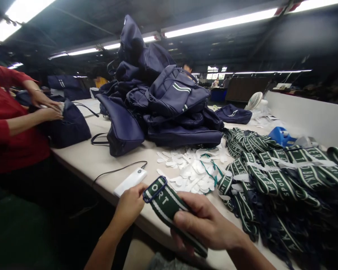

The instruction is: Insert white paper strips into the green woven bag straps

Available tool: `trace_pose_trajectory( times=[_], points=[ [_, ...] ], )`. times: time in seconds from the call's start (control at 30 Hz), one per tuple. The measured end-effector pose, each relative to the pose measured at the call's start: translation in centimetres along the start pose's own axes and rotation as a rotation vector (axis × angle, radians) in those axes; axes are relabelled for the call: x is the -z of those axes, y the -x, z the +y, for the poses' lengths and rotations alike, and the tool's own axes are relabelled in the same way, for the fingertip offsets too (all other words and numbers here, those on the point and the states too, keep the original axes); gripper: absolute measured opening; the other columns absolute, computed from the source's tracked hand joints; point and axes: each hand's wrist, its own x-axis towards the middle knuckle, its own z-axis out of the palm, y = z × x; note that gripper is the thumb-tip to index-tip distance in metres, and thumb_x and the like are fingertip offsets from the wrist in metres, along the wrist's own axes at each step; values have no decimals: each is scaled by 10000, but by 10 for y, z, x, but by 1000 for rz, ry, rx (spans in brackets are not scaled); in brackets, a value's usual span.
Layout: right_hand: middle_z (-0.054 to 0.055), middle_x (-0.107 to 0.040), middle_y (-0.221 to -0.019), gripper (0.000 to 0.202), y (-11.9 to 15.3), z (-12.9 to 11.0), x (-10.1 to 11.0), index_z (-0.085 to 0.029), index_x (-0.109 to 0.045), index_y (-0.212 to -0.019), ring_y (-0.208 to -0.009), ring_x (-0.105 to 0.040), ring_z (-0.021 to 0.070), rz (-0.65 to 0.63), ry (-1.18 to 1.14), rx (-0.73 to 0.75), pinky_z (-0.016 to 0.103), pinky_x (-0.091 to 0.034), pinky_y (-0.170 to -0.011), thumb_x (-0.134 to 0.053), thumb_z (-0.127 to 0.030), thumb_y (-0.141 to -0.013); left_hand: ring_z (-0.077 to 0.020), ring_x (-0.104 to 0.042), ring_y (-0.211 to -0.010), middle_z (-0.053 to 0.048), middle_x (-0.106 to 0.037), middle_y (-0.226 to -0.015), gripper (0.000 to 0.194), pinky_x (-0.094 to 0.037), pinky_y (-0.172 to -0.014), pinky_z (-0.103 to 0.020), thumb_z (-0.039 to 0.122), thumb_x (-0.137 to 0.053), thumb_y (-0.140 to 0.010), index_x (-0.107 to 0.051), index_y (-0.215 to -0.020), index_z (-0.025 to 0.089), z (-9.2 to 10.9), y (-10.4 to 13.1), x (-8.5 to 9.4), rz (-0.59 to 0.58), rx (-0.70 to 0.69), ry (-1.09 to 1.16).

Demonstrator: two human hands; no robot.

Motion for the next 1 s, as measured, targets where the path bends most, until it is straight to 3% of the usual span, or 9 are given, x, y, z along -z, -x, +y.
trace_pose_trajectory(
  times=[0.13, 0.23, 0.3, 0.4, 0.47, 0.63, 0.73, 0.87, 1.0],
  points=[
    [6, -640, -708, 324, -21, 7, 15, -167, -539, -991, -407, -506, 58, -9, -90, 13, 132, -404, -381, -601, -481, -933, -297, -669, -888, -92, -720, -863, 429, -540, -816, -343, 556, -764, -712, -738, -955, 203, 3, 18, -2, -198, -133, 71],
    [5, -640, -722, 328, -36, 19, 18, -165, -534, -998, -429, -543, 66, 63, -120, 65, 123, -407, -379, -588, -484, -943, -265, -660, -737, -72, -673, -729, 589, -551, -753, -361, 704, -618, -768, -682, -1067, 200, -11, 38, -24, -271, -101, 210],
    [-10, -614, -708, 330, -43, 30, 17, -166, -529, -946, -460, -553, 66, 157, -90, 91, 132, -438, -417, -571, -493, -952, -218, -647, -717, -46, -667, -749, 525, -547, -752, -323, 648, -574, -841, -638, -1131, 215, -26, 48, -43, -172, -63, 226],
    [-33, -571, -654, 339, -50, 45, 16, -176, -518, -901, -488, -540, 71, 317, -26, 107, 142, -449, -450, -549, -509, -959, -220, -641, -1011, -72, -686, -1078, 490, -482, -978, -322, 577, -504, -920, -583, -1256, 230, -48, 54, -61, -40, -26, 262],
    [-39, -558, -648, 338, -54, 53, 17, -185, -515, -899, -489, -517, 72, 397, -54, 133, 146, -430, -443, -555, -516, -952, -245, -602, -1147, -77, -651, -1233, 504, -437, -1055, -354, 556, -515, -924, -554, -1316, 242, -58, 52, -62, -61, 27, 296],
    [-28, -564, -713, 329, -63, 65, 24, -190, -542, -892, -526, -500, 72, 487, -310, 207, 169, -419, -483, -658, -497, -885, -261, -658, -1068, -71, -692, -1195, 439, -538, -899, -340, 466, -602, -903, -591, -1278, 237, -66, 44, -55, -155, 155, 356],
    [-38, -531, -666, 382, -70, 76, 29, -182, -566, -863, -520, -463, 82, 630, -372, 160, 190, -401, -487, -727, -523, -805, -268, -673, -1029, -62, -717, -1147, 428, -543, -882, -335, 481, -629, -879, -637, -1222, 224, -70, 40, -58, -30, 83, 226],
    [-58, -455, -644, 390, -77, 95, 33, -175, -568, -799, -547, -379, 82, 875, -231, 237, 199, -338, -502, -705, -540, -812, -288, -651, -1089, -57, -713, -1175, 403, -494, -984, -357, 503, -595, -892, -681, -1184, 239, -77, 38, -66, 149, -110, -126],
    [-42, -450, -713, 365, -80, 108, 36, -190, -576, -815, -644, -404, 113, 992, -94, 256, 217, -361, -571, -635, -547, -860, -280, -545, -1270, -71, -646, -1314, 475, -419, -1092, -365, 516, -446, -961, -606, -1311, 236, -76, 42, -69, 21, -113, -50]
  ],
)
